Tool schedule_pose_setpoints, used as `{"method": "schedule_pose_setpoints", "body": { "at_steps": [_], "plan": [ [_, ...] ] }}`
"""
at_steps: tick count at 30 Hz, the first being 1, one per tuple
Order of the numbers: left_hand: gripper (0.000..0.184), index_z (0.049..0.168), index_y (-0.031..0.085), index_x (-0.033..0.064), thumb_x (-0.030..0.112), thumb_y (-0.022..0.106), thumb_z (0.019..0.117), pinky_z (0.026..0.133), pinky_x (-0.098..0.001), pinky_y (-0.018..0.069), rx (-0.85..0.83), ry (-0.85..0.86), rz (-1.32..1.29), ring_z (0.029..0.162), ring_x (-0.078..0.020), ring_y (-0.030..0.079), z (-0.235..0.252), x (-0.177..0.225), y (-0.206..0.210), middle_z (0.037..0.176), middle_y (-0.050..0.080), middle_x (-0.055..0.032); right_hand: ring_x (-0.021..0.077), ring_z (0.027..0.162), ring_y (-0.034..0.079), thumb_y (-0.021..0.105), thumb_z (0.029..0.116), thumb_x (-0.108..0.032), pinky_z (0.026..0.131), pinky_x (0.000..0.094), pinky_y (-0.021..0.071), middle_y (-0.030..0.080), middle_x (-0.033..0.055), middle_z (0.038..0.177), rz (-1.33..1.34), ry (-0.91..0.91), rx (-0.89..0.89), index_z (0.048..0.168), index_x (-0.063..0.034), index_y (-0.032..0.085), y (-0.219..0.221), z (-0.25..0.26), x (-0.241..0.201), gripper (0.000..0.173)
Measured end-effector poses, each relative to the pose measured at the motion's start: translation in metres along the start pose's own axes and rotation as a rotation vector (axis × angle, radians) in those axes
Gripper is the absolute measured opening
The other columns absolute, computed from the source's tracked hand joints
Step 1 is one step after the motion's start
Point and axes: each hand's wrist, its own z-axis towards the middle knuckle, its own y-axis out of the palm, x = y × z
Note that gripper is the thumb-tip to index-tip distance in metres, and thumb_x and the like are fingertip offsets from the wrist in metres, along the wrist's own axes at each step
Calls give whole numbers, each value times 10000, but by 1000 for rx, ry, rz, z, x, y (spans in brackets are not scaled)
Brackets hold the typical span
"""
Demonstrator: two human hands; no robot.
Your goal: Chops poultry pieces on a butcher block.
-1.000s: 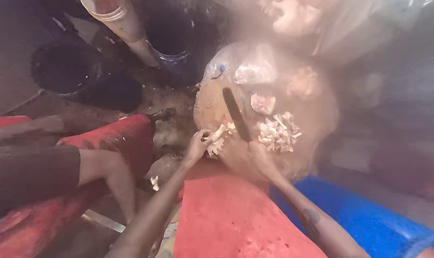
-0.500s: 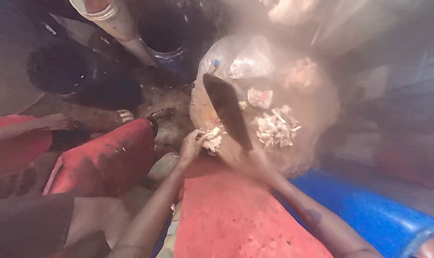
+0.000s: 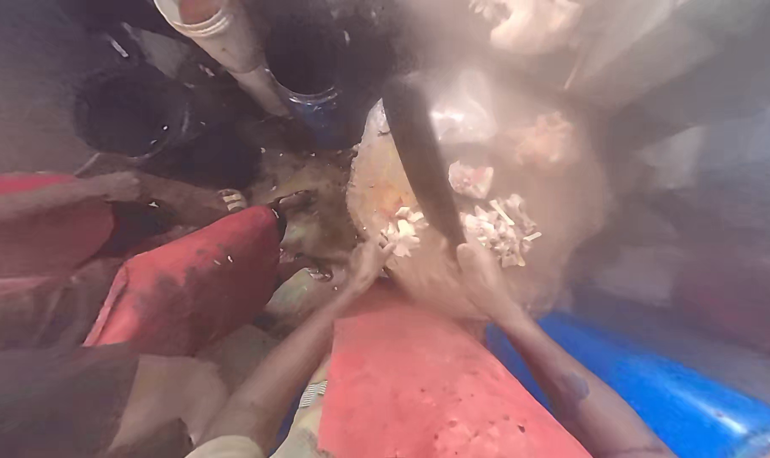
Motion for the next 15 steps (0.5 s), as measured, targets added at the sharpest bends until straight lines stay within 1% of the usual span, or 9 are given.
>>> {"method": "schedule_pose_setpoints", "body": {
  "at_steps": [1,2,3,4,5,6,7,11,15],
  "plan": [
    [455,1156,677,113,526,550,1015,851,-597,537,13,7,14,942,-340,707,0,1,3,960,726,-141,47,592,502,277,991,-749,528,263,473,535,-44,734,98,-73,25,1075,-70,618,4,-4,-8,764],
    [448,1160,680,131,534,551,1013,853,-590,537,8,6,8,939,-324,709,-2,-1,3,957,731,-124,38,596,515,300,947,-803,532,260,477,550,-48,726,175,-132,41,1038,-70,614,12,-8,-6,802],
    [433,1162,686,145,531,558,1012,851,-567,545,-1,7,-20,915,-293,711,-5,-4,-2,945,734,-101,40,644,555,298,958,-792,586,264,507,590,-31,759,164,-155,35,1052,-53,622,21,-14,7,813],
    [413,1160,693,151,517,569,1014,836,-530,562,1,15,-62,870,-251,715,-8,-10,-8,920,737,-72,76,737,611,297,1018,-699,686,290,548,648,26,844,69,-123,-8,1117,-5,642,30,-22,28,781],
    [394,1155,694,147,497,576,1018,818,-498,580,16,20,-106,833,-216,717,-11,-19,-14,901,737,-52,139,877,663,326,1077,-507,823,339,573,693,102,982,-72,-29,-103,1227,30,638,37,-27,51,639],
    [376,1148,693,138,474,578,1025,803,-478,586,43,12,-143,810,-196,712,-15,-27,-20,891,733,-41,199,972,676,339,1100,-373,900,398,565,692,137,1079,-200,134,-226,1284,6,618,45,-26,73,504],
    [355,1149,689,133,448,571,1035,785,-454,586,73,-7,-168,786,-179,705,-17,-34,-26,881,730,-28,261,1027,672,319,1112,-344,934,467,547,680,170,1112,-283,271,-330,1270,-5,618,54,-22,94,479],
    [320,1237,655,129,373,570,1048,746,-415,600,95,-10,-256,762,-172,704,-18,-42,-40,923,728,-42,290,1017,666,239,1124,-407,932,514,535,675,181,1088,-217,409,-407,1283,-28,615,65,-22,112,557],
    [553,1399,565,167,518,622,976,882,-580,557,-21,84,35,979,-316,711,-6,-18,-28,1069,728,-127,240,820,627,207,1121,-420,789,465,545,623,120,892,-124,404,-381,1162,-34,631,65,-11,104,575]
  ]
}}
